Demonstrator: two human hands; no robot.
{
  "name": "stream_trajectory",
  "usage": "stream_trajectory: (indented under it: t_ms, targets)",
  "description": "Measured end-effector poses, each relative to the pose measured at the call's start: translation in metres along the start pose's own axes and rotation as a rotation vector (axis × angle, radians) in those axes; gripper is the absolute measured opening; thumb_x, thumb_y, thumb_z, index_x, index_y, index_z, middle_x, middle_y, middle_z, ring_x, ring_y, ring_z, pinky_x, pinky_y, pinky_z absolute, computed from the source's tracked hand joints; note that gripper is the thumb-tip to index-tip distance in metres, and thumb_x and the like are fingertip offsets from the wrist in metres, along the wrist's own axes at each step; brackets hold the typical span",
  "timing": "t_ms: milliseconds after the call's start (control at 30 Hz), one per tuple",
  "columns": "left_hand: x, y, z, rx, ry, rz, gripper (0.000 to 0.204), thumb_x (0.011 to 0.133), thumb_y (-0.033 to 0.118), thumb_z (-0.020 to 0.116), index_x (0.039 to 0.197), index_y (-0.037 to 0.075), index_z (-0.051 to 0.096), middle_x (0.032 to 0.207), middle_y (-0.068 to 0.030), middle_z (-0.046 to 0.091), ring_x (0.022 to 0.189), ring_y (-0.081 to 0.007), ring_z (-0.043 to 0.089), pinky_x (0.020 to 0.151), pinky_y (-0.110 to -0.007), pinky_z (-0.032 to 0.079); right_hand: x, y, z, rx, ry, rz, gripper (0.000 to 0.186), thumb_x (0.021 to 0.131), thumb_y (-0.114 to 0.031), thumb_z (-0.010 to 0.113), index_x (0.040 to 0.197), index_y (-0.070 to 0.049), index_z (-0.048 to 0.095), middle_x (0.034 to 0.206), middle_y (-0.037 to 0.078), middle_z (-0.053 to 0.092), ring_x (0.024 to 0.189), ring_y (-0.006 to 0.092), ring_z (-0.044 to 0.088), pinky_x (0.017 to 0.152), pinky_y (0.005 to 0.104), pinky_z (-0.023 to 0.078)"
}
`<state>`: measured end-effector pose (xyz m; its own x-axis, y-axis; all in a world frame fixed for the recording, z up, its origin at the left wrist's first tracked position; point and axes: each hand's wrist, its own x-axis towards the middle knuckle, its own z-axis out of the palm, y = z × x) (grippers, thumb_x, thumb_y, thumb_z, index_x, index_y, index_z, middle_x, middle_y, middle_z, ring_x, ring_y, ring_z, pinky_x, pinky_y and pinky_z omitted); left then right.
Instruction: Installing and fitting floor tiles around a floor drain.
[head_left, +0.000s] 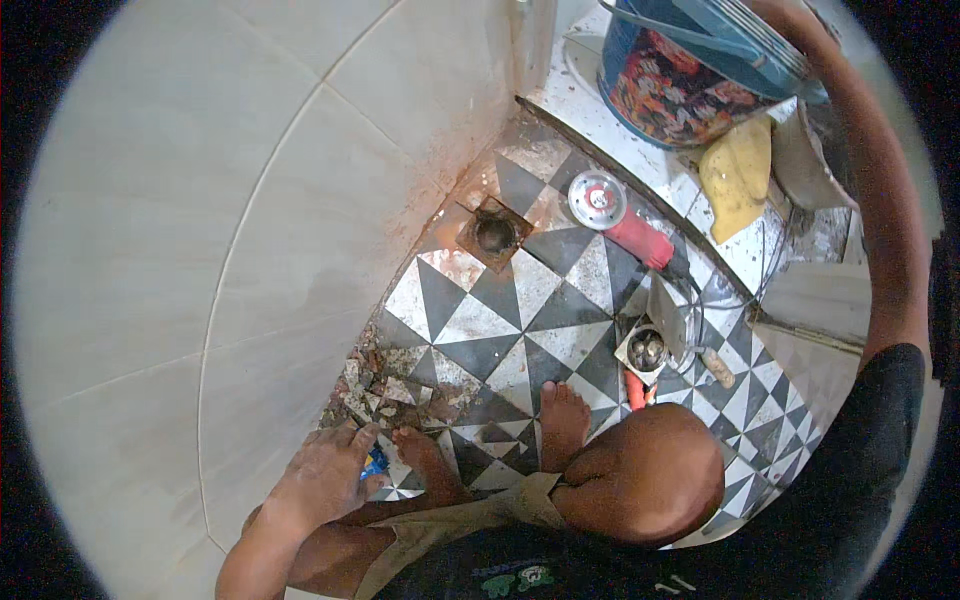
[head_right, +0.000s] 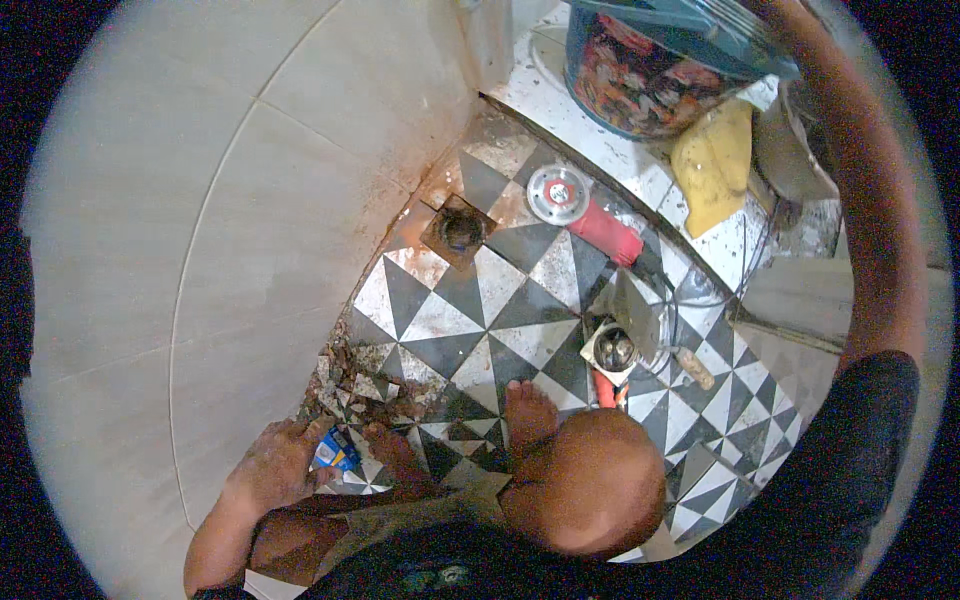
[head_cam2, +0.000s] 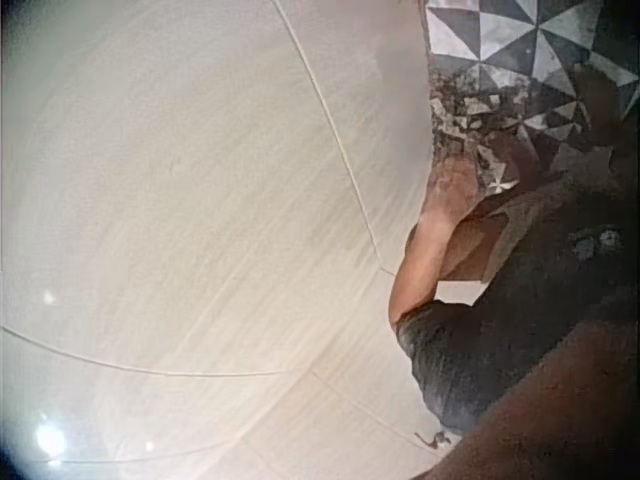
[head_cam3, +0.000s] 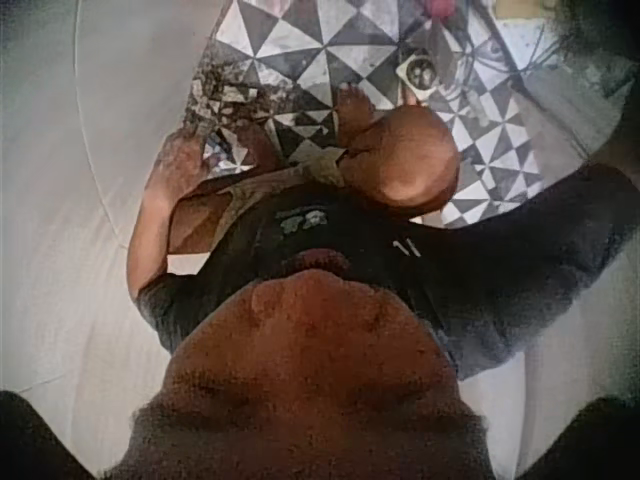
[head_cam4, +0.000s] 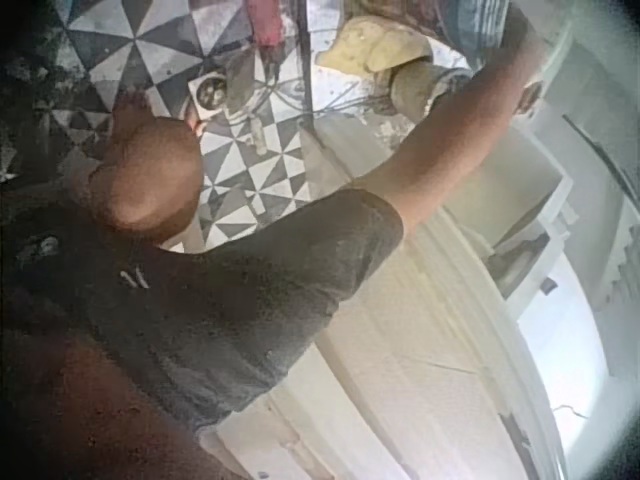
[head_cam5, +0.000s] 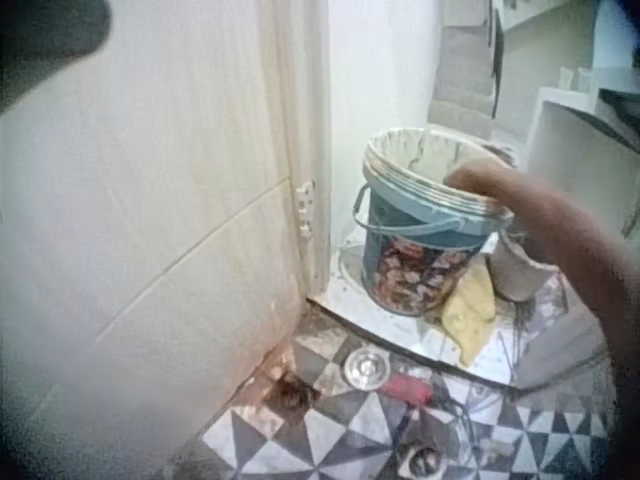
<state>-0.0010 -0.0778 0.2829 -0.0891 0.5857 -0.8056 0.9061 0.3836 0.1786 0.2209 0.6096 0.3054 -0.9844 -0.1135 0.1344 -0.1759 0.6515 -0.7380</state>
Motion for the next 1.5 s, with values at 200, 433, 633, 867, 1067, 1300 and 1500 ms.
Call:
stream_trajectory:
  t_ms: [200,433,633,867,1067,1300,1500]
  targets:
    - [-0.011,0.002,-0.006,-0.043,0.070,0.036,0.068,0.084,0.038,0.070,0.135,0.000,0.046,0.125,-0.0275,0.057,0.114,-0.0437,0.056,0.098,-0.049,0.045,0.030,0.088,0.014,-0.137,-0.095,0.158,0.034,0.084,-0.028,0.065,0.103,-0.001,0.071,0.090,0.013,0.071,0.079,0.0250,0.065,0.073,0.0377,0.052]
    - [-0.015,0.010,-0.032,-0.141,-0.036,-0.031,0.067,0.083,0.037,0.070,0.135,0.002,0.047,0.119,-0.0257,0.059,0.110,-0.0423,0.058,0.097,-0.048,0.045,0.060,0.127,0.058,-0.302,-0.185,0.352,0.035,0.082,-0.030,0.068,0.100,0.000,0.072,0.089,0.016,0.071,0.077,0.0249,0.067,0.072,0.0390,0.052]
    - [-0.010,0.007,-0.028,-0.007,0.193,0.134,0.061,0.086,0.039,0.067,0.131,0.001,0.049,0.102,-0.0221,0.064,0.100,-0.0410,0.061,0.093,-0.047,0.046,0.034,0.092,0.050,-0.534,-0.192,0.559,0.036,0.079,-0.031,0.070,0.098,0.000,0.072,0.088,0.018,0.072,0.076,0.0248,0.068,0.071,0.0400,0.053]
    - [-0.032,0.012,-0.036,-0.076,0.153,0.044,0.061,0.085,0.042,0.067,0.126,-0.001,0.050,0.104,-0.0230,0.064,0.103,-0.0408,0.060,0.091,-0.049,0.047,0.025,-0.036,0.034,-0.803,0.249,0.918,0.034,0.075,-0.025,0.070,0.094,0.003,0.071,0.080,0.022,0.070,0.069,0.0273,0.067,0.068,0.0405,0.051]
    - [-0.034,0.004,-0.020,-0.048,0.223,0.153,0.068,0.083,0.040,0.070,0.134,0.001,0.047,0.109,-0.0234,0.060,0.105,-0.0420,0.058,0.094,-0.049,0.046,-0.001,-0.071,0.013,-0.540,0.547,0.905,0.029,0.080,-0.022,0.070,0.094,0.004,0.071,0.075,0.013,0.070,0.067,0.0218,0.067,0.066,0.0370,0.051]
    - [-0.039,0.003,-0.003,-0.008,0.306,0.304,0.063,0.085,0.041,0.066,0.130,0.000,0.050,0.102,-0.0223,0.060,0.104,-0.0396,0.058,0.090,-0.048,0.047,0.005,-0.137,0.007,-0.464,0.755,0.780,0.030,0.086,-0.020,0.069,0.099,0.007,0.071,0.073,0.010,0.068,0.062,0.0154,0.062,0.064,0.0326,0.051]
    - [-0.063,0.008,-0.005,0.076,0.379,0.446,0.058,0.085,0.034,0.067,0.126,-0.003,0.052,0.102,-0.0198,0.062,0.098,-0.0337,0.059,0.092,-0.043,0.043,0.035,-0.215,0.018,-0.464,0.751,0.651,0.031,0.089,-0.021,0.067,0.103,0.007,0.069,0.082,0.007,0.069,0.068,0.0132,0.064,0.068,0.0299,0.052]
